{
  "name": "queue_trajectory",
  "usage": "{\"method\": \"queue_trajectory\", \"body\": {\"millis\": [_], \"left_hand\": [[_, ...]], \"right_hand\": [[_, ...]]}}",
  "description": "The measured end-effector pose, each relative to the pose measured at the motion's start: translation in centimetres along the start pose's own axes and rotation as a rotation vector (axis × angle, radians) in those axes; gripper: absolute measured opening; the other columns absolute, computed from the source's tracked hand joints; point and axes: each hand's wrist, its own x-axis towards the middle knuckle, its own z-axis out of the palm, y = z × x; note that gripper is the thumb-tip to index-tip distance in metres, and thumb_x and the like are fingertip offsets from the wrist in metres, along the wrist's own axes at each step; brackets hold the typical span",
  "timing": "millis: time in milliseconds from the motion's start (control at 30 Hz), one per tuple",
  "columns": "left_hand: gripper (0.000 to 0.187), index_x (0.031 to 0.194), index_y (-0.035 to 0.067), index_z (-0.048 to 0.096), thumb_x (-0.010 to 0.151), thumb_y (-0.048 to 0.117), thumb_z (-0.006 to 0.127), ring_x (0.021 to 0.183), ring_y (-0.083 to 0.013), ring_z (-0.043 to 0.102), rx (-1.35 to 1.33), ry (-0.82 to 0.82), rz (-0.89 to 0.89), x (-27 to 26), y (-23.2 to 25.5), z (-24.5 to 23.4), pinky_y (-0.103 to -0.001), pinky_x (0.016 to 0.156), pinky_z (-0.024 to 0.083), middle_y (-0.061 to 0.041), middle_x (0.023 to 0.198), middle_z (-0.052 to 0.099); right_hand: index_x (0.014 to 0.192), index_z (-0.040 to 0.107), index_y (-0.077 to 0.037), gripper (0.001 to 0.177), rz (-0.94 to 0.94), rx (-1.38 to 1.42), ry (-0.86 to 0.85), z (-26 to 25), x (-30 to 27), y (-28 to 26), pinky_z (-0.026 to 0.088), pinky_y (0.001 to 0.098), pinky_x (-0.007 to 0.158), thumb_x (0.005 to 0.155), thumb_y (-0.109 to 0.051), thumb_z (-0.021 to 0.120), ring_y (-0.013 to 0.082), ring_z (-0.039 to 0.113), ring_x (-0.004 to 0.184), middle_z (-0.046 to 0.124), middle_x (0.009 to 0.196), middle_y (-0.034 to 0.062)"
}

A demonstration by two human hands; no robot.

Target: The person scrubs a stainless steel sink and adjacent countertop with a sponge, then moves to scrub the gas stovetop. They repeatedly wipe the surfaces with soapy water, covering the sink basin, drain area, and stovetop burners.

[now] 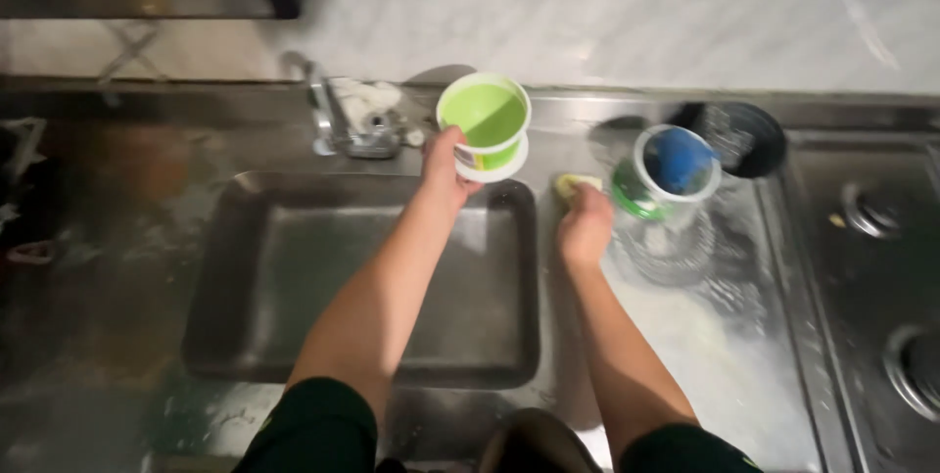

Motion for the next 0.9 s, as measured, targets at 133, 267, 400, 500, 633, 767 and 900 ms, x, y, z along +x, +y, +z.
{"method": "queue_trajectory", "body": {"millis": [133,267,400,500,633,767,900], "left_hand": [[0.040,0.119,0.009,0.061,0.080,0.018,0.062,0.100,-0.0344,0.072,-0.257,-0.242,0.026,8.0,-4.6,2.4,-0.059,0.078,0.062,-0.017,0.118,0.066],[0.046,0.124,0.014,0.051,0.080,0.019,0.064,0.101,-0.0344,0.070,-0.216,-0.069,0.075,8.3,-8.1,2.9,-0.060,0.073,0.061,-0.016,0.125,0.062],[0.060,0.134,0.020,0.041,0.082,0.026,0.070,0.106,-0.0288,0.069,-0.096,0.140,0.150,7.9,-9.8,2.7,-0.054,0.074,0.063,-0.011,0.132,0.058],[0.063,0.137,0.021,0.044,0.085,0.042,0.073,0.107,-0.0289,0.070,0.154,0.201,0.218,6.5,-9.7,2.8,-0.053,0.083,0.060,-0.012,0.133,0.059],[0.065,0.137,0.021,0.045,0.085,0.053,0.067,0.114,-0.0283,0.065,0.249,0.104,0.095,6.9,-8.6,1.3,-0.060,0.091,0.050,-0.007,0.137,0.061],[0.072,0.144,0.023,0.047,0.083,0.056,0.068,0.131,-0.0269,0.050,0.288,0.001,0.069,4.0,-7.1,0.1,-0.060,0.100,0.047,-0.003,0.146,0.050],[0.078,0.151,0.028,0.041,0.082,0.052,0.069,0.134,-0.0351,0.038,0.231,0.052,0.080,3.2,-6.2,-3.2,-0.057,0.102,0.046,0.000,0.155,0.037]], "right_hand": [[0.118,0.069,-0.006,0.031,0.023,0.174,-0.193,-0.7,-3.2,-0.4,0.052,0.0479,0.095,0.091,0.004,0.057,0.0418,0.065,0.110,0.070,0.114,0.0220],[0.122,0.067,-0.006,0.030,0.100,0.250,-0.145,-8.1,-5.7,2.1,0.053,0.0461,0.094,0.095,0.001,0.055,0.0372,0.068,0.111,0.071,0.117,0.0210],[0.125,0.069,-0.004,0.033,0.281,-0.047,0.183,-17.5,-4.5,12.1,0.054,0.0452,0.097,0.097,-0.001,0.051,0.0341,0.069,0.109,0.072,0.114,0.0178],[0.131,0.066,-0.005,0.032,0.202,-0.406,0.196,-19.5,-7.2,19.6,0.049,0.0501,0.110,0.101,-0.002,0.055,0.0393,0.062,0.124,0.070,0.128,0.0197],[0.142,0.058,-0.001,0.050,-0.005,-0.459,0.102,-13.8,-8.1,16.2,0.040,0.0532,0.115,0.092,-0.006,0.060,0.0458,0.053,0.132,0.059,0.140,0.0284],[0.140,0.058,-0.003,0.049,-0.101,-0.168,-0.118,-4.7,-10.2,7.0,0.039,0.0503,0.117,0.091,-0.001,0.054,0.0411,0.054,0.134,0.061,0.140,0.0231],[0.132,0.066,-0.008,0.055,-0.057,0.413,-0.378,-5.7,-12.2,-3.7,0.049,0.0443,0.108,0.081,0.002,0.049,0.0374,0.062,0.127,0.069,0.133,0.0163]]}}
